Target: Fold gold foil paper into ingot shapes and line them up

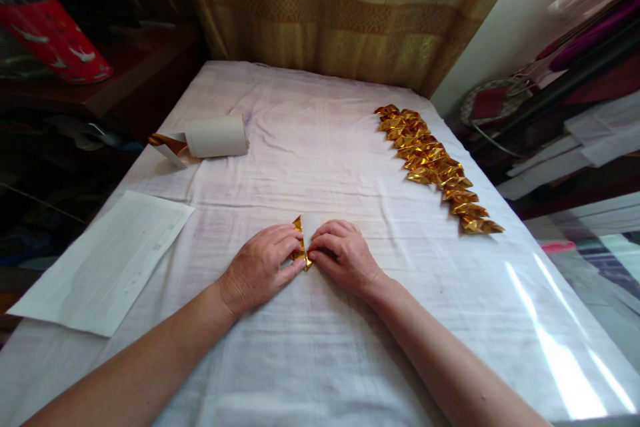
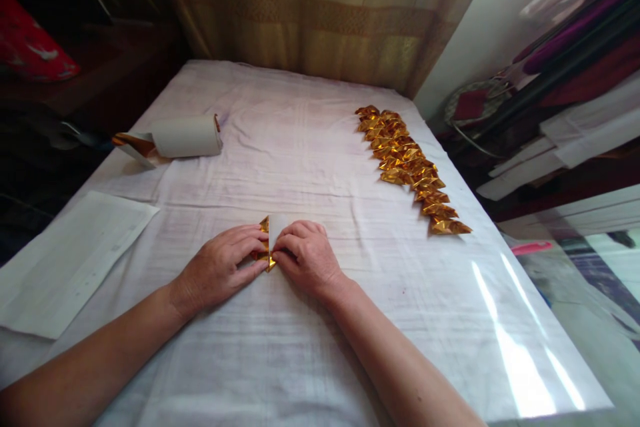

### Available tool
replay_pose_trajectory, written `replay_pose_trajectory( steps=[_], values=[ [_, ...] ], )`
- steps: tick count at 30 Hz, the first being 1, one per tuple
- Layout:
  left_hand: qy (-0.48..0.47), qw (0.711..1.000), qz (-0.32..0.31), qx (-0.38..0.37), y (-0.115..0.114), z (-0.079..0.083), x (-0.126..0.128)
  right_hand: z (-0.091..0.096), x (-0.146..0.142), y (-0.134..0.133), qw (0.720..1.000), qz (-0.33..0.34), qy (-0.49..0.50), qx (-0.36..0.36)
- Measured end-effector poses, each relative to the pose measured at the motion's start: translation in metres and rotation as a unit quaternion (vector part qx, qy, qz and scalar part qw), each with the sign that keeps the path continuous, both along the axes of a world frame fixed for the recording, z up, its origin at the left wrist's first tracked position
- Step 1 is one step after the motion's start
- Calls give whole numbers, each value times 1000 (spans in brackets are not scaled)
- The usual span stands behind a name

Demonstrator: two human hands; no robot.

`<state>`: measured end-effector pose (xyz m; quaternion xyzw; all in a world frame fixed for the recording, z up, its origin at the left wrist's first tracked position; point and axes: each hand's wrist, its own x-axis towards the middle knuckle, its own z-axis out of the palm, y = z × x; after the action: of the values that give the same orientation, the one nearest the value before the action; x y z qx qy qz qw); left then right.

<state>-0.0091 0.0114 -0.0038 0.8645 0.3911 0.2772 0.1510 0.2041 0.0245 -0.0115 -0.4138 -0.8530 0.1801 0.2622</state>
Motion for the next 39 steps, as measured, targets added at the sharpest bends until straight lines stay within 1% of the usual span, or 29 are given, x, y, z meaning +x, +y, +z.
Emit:
replay_pose_trajectory(
  steps=[7,11,14,22,26,30,32,35,37,39],
  values=[
    [6,999,31,-7,-4,7,8,0,-2,-2,1000,-9,12,-5],
    [14,999,44,-3,-5,5,12,2,-3,-3,1000,-22,13,0],
    [21,999,50,-2,-6,4,14,4,-3,-2,999,-34,5,-11],
    [33,998,47,-9,-5,6,14,3,2,5,999,-7,31,-27],
    [40,998,49,-23,-5,4,14,-3,3,8,998,1,60,0],
    [44,997,50,-34,-4,3,13,-12,6,13,995,-32,82,40],
    [39,998,41,-39,-3,4,13,-15,7,15,993,-59,87,48],
    [26,999,6,-44,1,4,9,-17,7,19,989,-95,96,53],
    [23,998,-27,-45,5,3,6,-17,7,22,990,-105,81,47],
    [27,997,-57,-47,10,2,2,-14,7,26,992,-110,53,27]
  ],
)
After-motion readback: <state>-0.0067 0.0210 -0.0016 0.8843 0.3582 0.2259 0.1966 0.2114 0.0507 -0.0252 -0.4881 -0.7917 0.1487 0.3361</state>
